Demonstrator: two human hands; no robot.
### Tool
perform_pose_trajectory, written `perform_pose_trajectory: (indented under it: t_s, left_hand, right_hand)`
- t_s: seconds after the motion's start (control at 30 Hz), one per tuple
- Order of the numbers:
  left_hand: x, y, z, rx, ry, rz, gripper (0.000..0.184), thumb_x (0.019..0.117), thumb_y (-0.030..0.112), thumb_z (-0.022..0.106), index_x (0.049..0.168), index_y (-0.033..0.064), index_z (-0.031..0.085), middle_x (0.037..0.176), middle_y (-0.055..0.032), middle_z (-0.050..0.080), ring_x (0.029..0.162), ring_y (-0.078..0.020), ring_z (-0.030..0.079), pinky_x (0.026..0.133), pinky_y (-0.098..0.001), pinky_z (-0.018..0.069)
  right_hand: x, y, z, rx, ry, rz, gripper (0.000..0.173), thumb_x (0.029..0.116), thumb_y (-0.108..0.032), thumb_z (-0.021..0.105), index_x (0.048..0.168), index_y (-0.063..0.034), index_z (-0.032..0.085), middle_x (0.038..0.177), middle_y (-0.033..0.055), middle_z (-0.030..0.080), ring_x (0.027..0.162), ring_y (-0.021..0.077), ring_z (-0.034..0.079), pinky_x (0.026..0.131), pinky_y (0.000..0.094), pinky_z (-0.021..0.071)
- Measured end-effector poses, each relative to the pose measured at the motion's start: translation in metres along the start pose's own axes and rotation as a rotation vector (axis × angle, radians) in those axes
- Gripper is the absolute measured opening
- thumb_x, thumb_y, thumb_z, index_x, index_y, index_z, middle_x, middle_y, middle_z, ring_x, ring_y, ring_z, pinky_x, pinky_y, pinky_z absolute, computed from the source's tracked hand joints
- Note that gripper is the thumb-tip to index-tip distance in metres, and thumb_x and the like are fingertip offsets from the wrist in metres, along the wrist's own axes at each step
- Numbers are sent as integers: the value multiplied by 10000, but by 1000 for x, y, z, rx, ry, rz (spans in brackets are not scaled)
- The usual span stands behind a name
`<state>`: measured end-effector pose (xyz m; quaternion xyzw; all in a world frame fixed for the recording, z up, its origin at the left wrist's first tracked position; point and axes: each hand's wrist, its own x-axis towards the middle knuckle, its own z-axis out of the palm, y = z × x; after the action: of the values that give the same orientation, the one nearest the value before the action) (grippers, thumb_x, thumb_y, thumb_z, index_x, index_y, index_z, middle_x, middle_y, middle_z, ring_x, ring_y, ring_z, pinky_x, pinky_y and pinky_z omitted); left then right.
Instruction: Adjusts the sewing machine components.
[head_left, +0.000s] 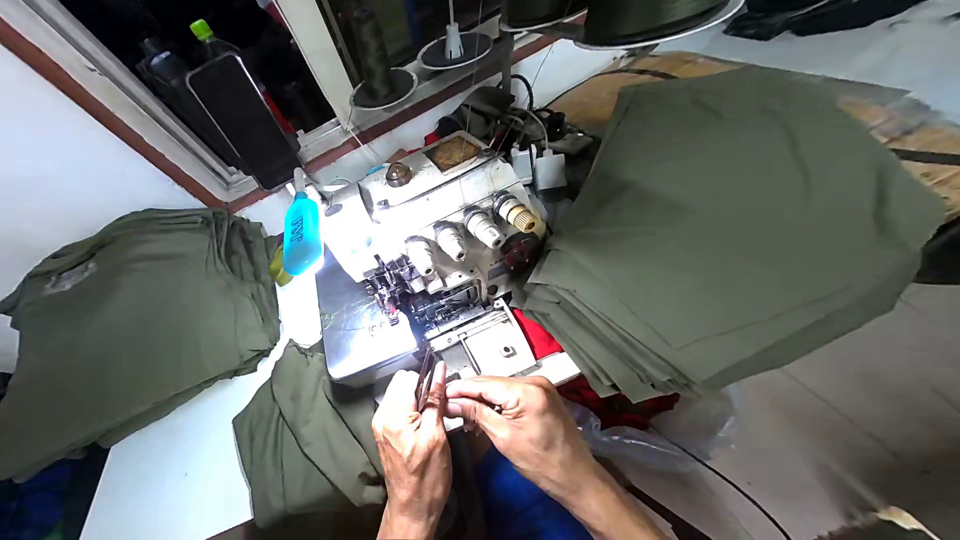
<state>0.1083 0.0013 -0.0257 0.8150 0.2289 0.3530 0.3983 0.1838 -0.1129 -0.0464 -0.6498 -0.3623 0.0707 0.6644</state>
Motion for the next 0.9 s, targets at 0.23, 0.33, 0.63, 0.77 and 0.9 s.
perform_pose_trajectory:
  t_s: [0.23,0.33,0.63,0.77,0.9]
  left_hand:
    - [-4,-25,-19,33,8,-95,369,1017,351,583,736,120,643,595,83,517,500,-3,480,483,-174,418]
    - [-17,-56,-35,397,-7,5,355,984,318,589,738,79,676,637,32,562,566,-42,546,546,-223,466]
    - [-29,-91,-31,745,45,283,243,858,248,570,694,84,644,664,-36,604,551,-181,621,445,-354,473]
    - [-29,-92,-30,757,52,284,267,875,257,556,688,86,641,664,-42,605,550,-182,623,444,-352,473]
    - [-29,-92,-30,760,53,280,294,893,280,551,692,86,643,665,-37,603,551,-182,619,445,-347,471]
  right_hand:
    - [40,20,3,-457,210,80,129,910,-254,718,958,-203,826,908,-40,768,803,99,718,720,359,596]
    - [57,36,7,-486,224,74,93,894,-147,754,949,-175,823,1004,-13,758,856,145,717,728,408,596]
    - [59,52,16,-543,264,1,93,900,-155,741,944,-161,823,979,2,758,829,154,725,692,396,603]
    - [59,51,18,-560,269,-16,95,896,-153,741,936,-173,825,980,-8,761,831,150,730,677,393,602]
    - [61,51,18,-564,239,-17,100,899,-153,738,942,-173,826,982,-14,762,840,155,731,685,402,602]
